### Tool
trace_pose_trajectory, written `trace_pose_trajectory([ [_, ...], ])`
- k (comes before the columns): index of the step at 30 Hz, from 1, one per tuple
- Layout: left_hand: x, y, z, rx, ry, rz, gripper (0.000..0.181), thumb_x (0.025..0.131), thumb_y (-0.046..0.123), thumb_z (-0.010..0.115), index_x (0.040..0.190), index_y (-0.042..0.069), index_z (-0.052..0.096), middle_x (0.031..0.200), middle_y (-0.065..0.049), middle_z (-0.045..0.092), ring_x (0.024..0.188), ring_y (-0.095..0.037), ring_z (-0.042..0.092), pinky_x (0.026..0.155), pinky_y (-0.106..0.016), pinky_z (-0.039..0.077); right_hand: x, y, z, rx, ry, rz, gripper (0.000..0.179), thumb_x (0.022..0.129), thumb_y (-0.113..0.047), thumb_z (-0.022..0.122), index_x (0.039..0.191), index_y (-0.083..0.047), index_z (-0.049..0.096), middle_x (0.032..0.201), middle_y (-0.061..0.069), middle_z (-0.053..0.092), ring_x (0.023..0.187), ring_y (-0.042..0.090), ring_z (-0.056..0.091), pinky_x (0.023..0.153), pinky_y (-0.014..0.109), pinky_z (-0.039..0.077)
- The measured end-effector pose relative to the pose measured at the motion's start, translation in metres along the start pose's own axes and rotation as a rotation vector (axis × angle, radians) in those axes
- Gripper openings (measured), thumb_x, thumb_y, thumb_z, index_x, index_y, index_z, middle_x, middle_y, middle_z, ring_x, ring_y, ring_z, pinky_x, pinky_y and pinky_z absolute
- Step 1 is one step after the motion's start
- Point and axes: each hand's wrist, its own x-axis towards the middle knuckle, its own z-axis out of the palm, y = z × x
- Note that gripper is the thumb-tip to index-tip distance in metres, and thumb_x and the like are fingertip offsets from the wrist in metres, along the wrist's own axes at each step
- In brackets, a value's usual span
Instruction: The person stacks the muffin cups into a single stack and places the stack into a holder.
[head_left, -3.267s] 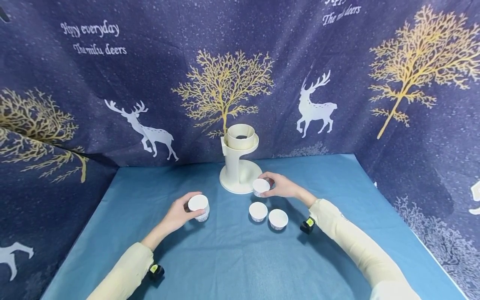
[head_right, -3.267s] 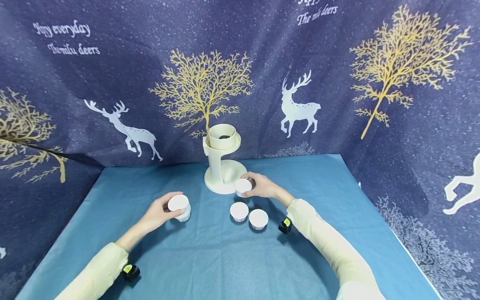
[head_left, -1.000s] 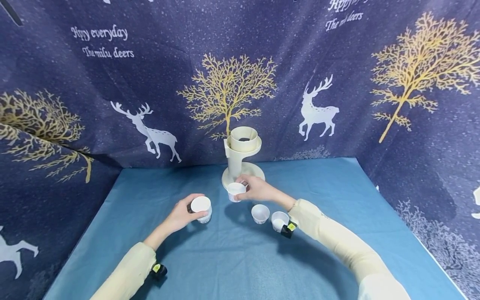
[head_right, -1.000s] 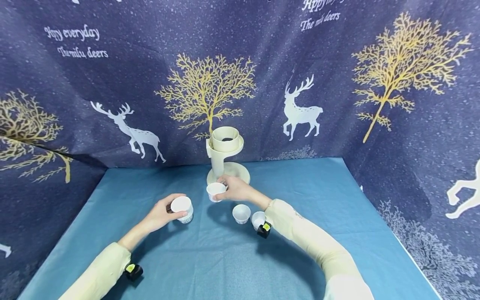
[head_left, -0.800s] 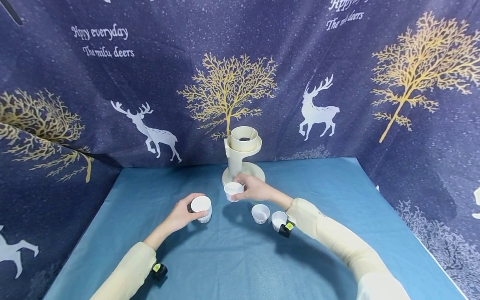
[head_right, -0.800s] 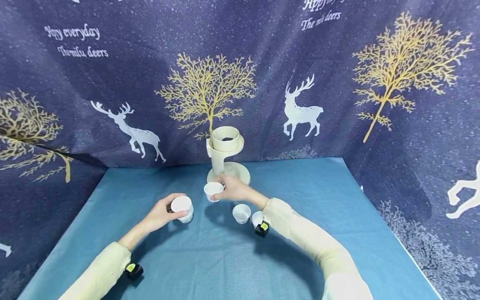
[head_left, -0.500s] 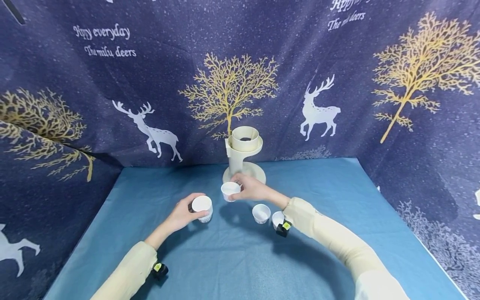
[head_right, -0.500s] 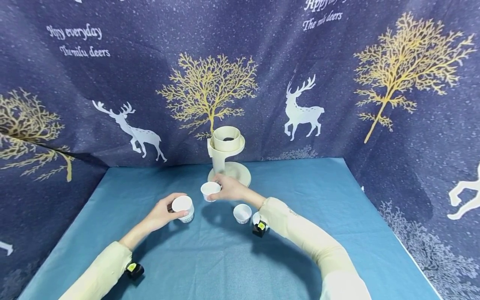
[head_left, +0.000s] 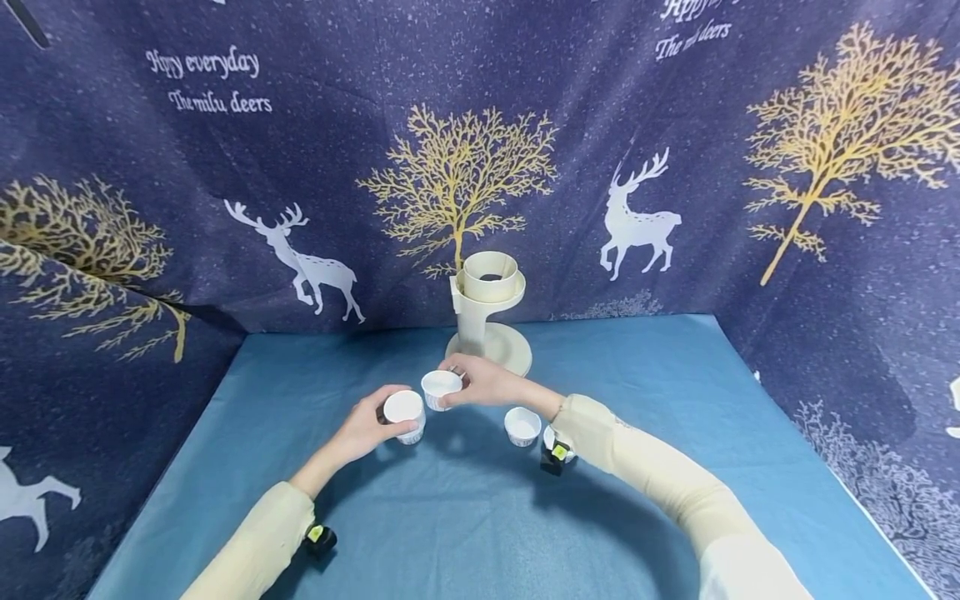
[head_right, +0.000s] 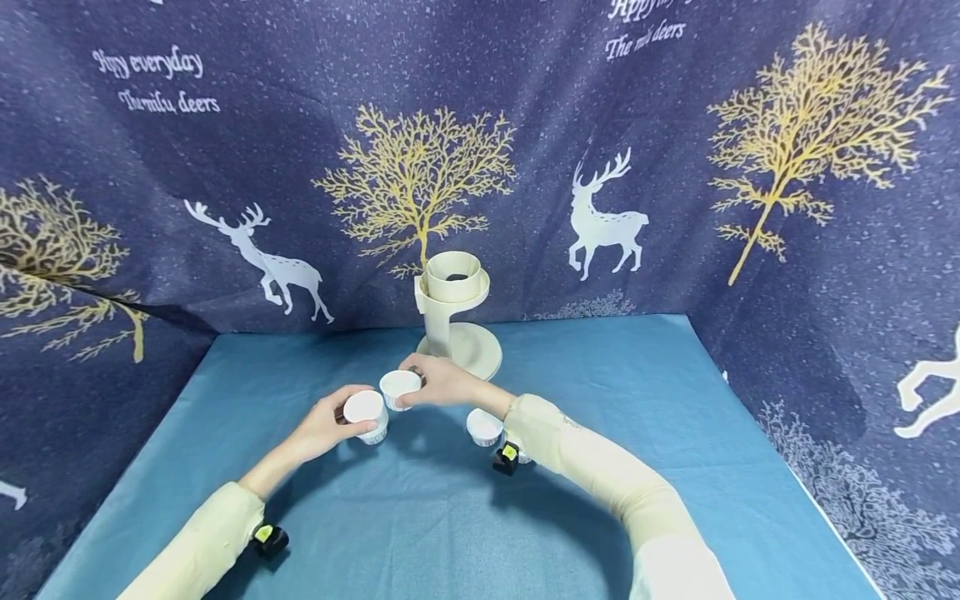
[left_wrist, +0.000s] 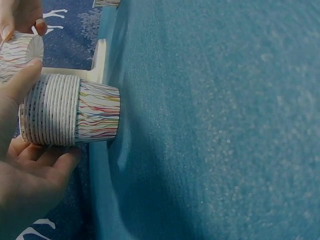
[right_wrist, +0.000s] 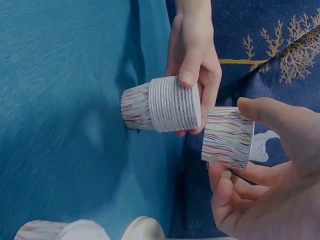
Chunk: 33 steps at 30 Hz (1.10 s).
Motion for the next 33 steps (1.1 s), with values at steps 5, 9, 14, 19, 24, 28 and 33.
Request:
trace_pose_trajectory([
  [5, -0.001, -0.001, -0.001, -0.028, -0.016, 0.011, 0.062, 0.074, 0.032, 0.076, 0.126, 0.012, 0.050, 0.120, -0.009, 0.057, 0.104, -0.023, 0.057, 0.082, -0.031, 0.047, 0.004, -0.003, 0.002, 0.011, -0.003, -0.025, 0.047, 0.079, -0.033, 0.069, 0.118, -0.015, 0.052, 0.106, 0.001, 0.060, 0.079, 0.016, 0.057, 0.066, 0.022, 0.047],
  [9, -0.001, 0.000, 0.000, -0.035, -0.020, 0.015, 0.060, 0.074, 0.033, 0.075, 0.126, 0.014, 0.050, 0.120, -0.008, 0.057, 0.105, -0.022, 0.056, 0.083, -0.030, 0.047, 0.005, -0.004, 0.004, 0.056, -0.022, -0.023, 0.047, 0.079, -0.033, 0.070, 0.119, -0.016, 0.052, 0.104, 0.001, 0.061, 0.076, 0.018, 0.060, 0.063, 0.023, 0.048],
  [14, -0.001, 0.000, 0.000, -0.061, -0.030, 0.015, 0.060, 0.075, 0.031, 0.075, 0.126, 0.012, 0.049, 0.119, -0.011, 0.056, 0.104, -0.025, 0.056, 0.079, -0.027, 0.047, 0.006, -0.003, 0.007, 0.053, -0.019, -0.020, 0.048, 0.078, -0.033, 0.070, 0.119, -0.015, 0.052, 0.101, 0.001, 0.062, 0.078, 0.020, 0.060, 0.063, 0.022, 0.047],
  [19, -0.002, 0.000, 0.000, -0.074, -0.043, 0.012, 0.060, 0.076, 0.030, 0.074, 0.126, 0.013, 0.048, 0.119, -0.012, 0.056, 0.103, -0.024, 0.057, 0.077, -0.025, 0.048, 0.006, -0.007, 0.009, 0.025, -0.016, -0.044, 0.048, 0.079, -0.034, 0.070, 0.119, -0.015, 0.052, 0.099, -0.001, 0.062, 0.073, 0.018, 0.058, 0.060, 0.021, 0.046],
  [24, -0.002, 0.001, -0.001, -0.085, -0.055, 0.002, 0.060, 0.076, 0.030, 0.074, 0.127, 0.012, 0.047, 0.118, -0.012, 0.056, 0.102, -0.023, 0.057, 0.076, -0.026, 0.048, 0.008, -0.014, 0.012, -0.011, -0.011, -0.061, 0.048, 0.079, -0.036, 0.069, 0.119, -0.018, 0.052, 0.097, -0.004, 0.061, 0.069, 0.011, 0.055, 0.059, 0.020, 0.044],
  [28, -0.003, 0.001, -0.001, -0.075, -0.048, -0.008, 0.061, 0.075, 0.030, 0.074, 0.126, 0.012, 0.047, 0.117, -0.011, 0.057, 0.102, -0.023, 0.058, 0.076, -0.026, 0.049, 0.013, -0.020, 0.017, -0.023, -0.008, -0.078, 0.048, 0.079, -0.035, 0.070, 0.119, -0.016, 0.051, 0.094, -0.004, 0.061, 0.067, 0.008, 0.054, 0.059, 0.018, 0.044],
  [33, -0.002, 0.000, 0.000, -0.069, -0.050, -0.009, 0.063, 0.076, 0.030, 0.074, 0.128, 0.010, 0.045, 0.118, -0.012, 0.056, 0.106, -0.025, 0.058, 0.080, -0.029, 0.049, 0.021, -0.025, 0.025, -0.039, -0.020, -0.087, 0.046, 0.080, -0.033, 0.069, 0.118, -0.014, 0.051, 0.093, -0.003, 0.061, 0.066, 0.005, 0.053, 0.060, 0.017, 0.044],
])
